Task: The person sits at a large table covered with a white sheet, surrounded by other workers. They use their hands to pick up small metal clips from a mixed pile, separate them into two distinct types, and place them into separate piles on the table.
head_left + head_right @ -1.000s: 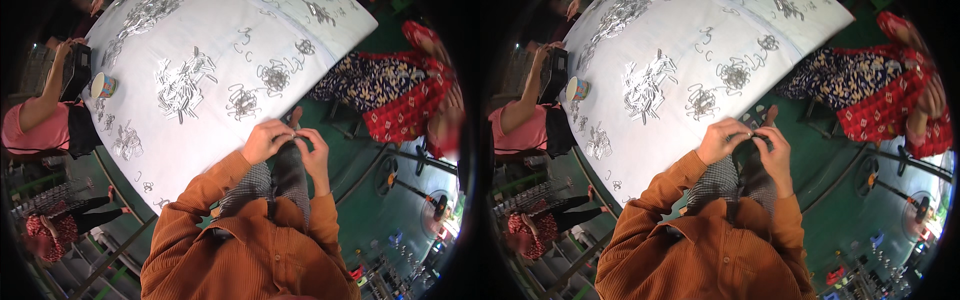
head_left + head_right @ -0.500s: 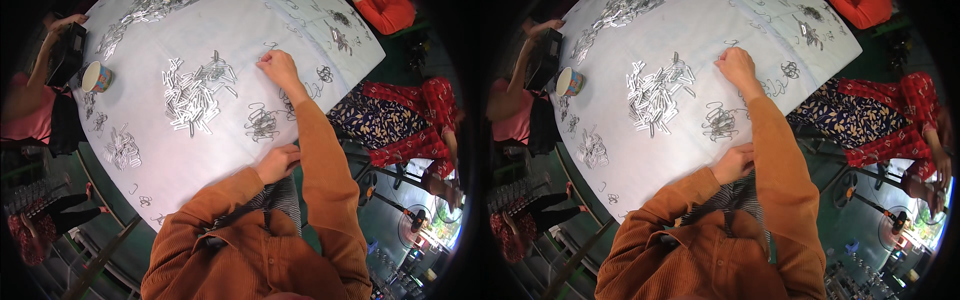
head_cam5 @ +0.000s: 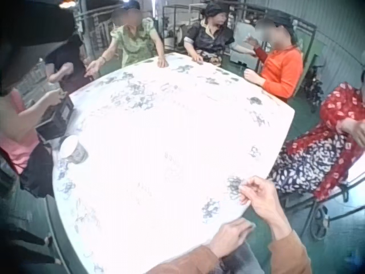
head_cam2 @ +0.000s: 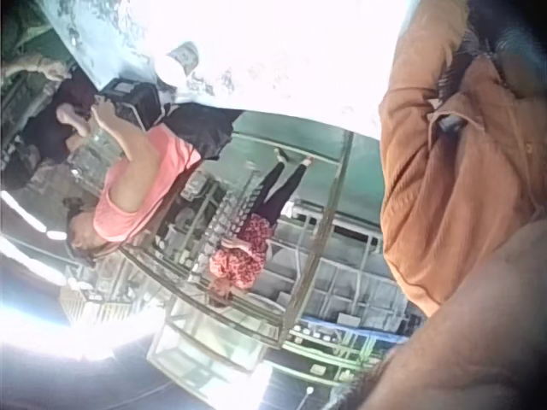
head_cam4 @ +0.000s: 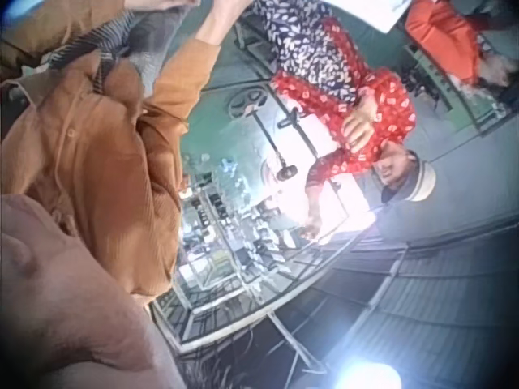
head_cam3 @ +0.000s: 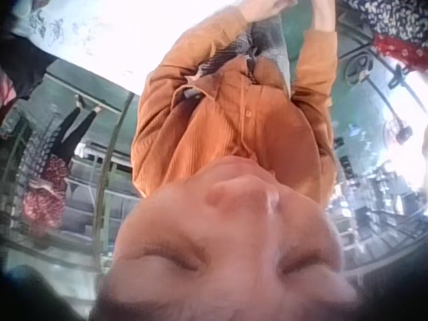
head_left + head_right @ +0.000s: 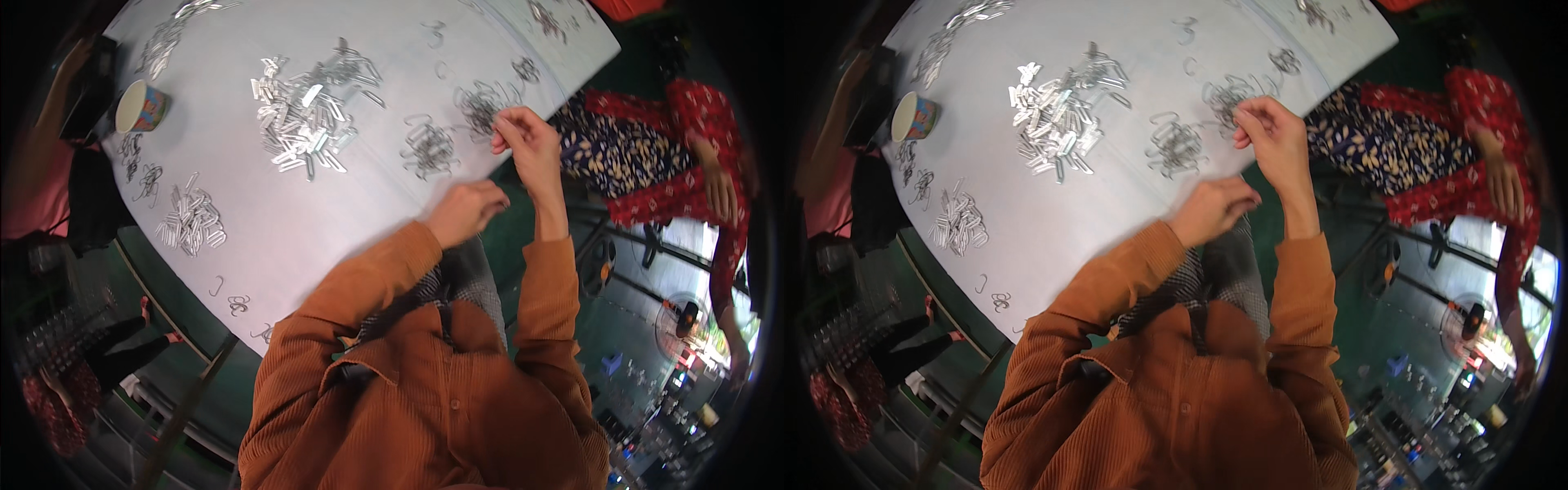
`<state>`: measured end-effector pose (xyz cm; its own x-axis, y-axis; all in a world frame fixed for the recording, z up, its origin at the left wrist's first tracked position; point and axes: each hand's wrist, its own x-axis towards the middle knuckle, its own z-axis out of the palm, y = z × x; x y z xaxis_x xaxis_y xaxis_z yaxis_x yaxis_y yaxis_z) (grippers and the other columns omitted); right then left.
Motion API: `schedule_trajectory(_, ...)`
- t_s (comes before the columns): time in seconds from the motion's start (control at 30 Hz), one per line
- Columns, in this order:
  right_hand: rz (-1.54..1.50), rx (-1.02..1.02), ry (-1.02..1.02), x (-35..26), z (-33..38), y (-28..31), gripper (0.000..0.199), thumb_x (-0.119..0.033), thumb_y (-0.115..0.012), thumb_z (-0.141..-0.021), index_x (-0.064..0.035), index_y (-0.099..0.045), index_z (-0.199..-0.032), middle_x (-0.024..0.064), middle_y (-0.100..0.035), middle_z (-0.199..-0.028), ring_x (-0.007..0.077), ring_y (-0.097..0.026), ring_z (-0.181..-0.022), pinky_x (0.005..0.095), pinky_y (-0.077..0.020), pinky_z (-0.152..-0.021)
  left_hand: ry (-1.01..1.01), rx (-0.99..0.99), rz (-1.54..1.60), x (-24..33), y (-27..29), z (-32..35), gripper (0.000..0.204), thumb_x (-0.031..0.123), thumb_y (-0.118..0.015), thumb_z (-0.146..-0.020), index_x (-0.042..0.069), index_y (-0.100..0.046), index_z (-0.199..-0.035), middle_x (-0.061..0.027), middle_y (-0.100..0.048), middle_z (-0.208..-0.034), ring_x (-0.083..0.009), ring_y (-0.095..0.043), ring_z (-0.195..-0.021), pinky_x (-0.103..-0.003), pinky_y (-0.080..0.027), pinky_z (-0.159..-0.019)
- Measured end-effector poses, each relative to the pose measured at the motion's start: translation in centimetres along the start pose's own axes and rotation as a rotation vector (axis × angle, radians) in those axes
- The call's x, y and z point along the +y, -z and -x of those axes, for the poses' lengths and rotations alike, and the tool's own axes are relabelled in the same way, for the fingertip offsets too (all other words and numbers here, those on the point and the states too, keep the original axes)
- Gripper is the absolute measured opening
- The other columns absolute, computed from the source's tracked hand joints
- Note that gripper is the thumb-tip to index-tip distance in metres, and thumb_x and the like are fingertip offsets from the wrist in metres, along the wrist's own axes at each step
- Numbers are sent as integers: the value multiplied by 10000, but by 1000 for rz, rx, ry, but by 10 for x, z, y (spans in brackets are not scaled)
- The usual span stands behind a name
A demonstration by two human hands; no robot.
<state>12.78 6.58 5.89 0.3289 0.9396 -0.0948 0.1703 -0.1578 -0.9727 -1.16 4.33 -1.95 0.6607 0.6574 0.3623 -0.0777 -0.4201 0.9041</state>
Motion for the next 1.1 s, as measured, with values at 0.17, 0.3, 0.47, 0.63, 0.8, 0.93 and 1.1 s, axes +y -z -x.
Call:
schedule_trajectory(0.17,-356,166,-70,40,92,35,74,-88,-618,-932,-17,-634,-940,63,-668,-899,91,-626,-758,192,-475,-559,99,21,-38,3,4,-5,127,40,-697,-798,42,-714,-924,-118,-689,-835,-271,-668,-744,-337,-527,-694)
schedule_trajectory(0.3,-469,280,-157,77,123,24,116,-110,-670,-902,-18,-669,-973,14,-662,-898,64,-586,-803,200,-462,-632,139,17,-39,9,4,-6,145,33,-701,-825,39,-727,-967,-96,-710,-827,-160,-667,-685,-261,-520,-630)
schedule_trajectory(0.47,-478,301,-115,87,115,8,102,-120,-681,-895,-26,-678,-934,-19,-619,-849,52,-528,-746,195,-434,-662,269,3,-40,12,2,-4,144,44,-707,-849,10,-723,-988,-85,-725,-835,-128,-683,-746,-248,-543,-682)
schedule_trajectory(0.63,-455,373,-85,93,105,-1,108,-137,-686,-891,-30,-668,-893,-24,-586,-858,48,-521,-768,188,-415,-655,256,35,-52,18,-1,-7,136,31,-700,-846,-9,-714,-975,-94,-717,-875,-139,-696,-781,-251,-556,-724)
schedule_trajectory(0.8,-417,344,-33,96,104,-1,98,-127,-684,-886,-32,-663,-876,-15,-574,-880,44,-518,-784,188,-415,-665,242,77,-24,19,-2,-7,135,18,-686,-833,-16,-708,-961,-113,-700,-886,-179,-700,-770,-269,-558,-697)
schedule_trajectory(0.93,-429,338,-55,93,108,0,97,-121,-691,-878,-28,-664,-873,-17,-574,-865,44,-515,-778,191,-416,-668,220,104,-22,17,-4,-6,133,7,-681,-819,-21,-707,-946,-123,-694,-872,-183,-694,-749,-270,-558,-678)
schedule_trajectory(1.1,-371,380,-49,97,103,3,88,-116,-696,-875,-34,-667,-860,-26,-571,-859,33,-504,-757,183,-396,-626,239,109,-3,16,-5,-6,131,2,-687,-812,-26,-705,-938,-118,-694,-870,-175,-690,-748,-264,-558,-676)
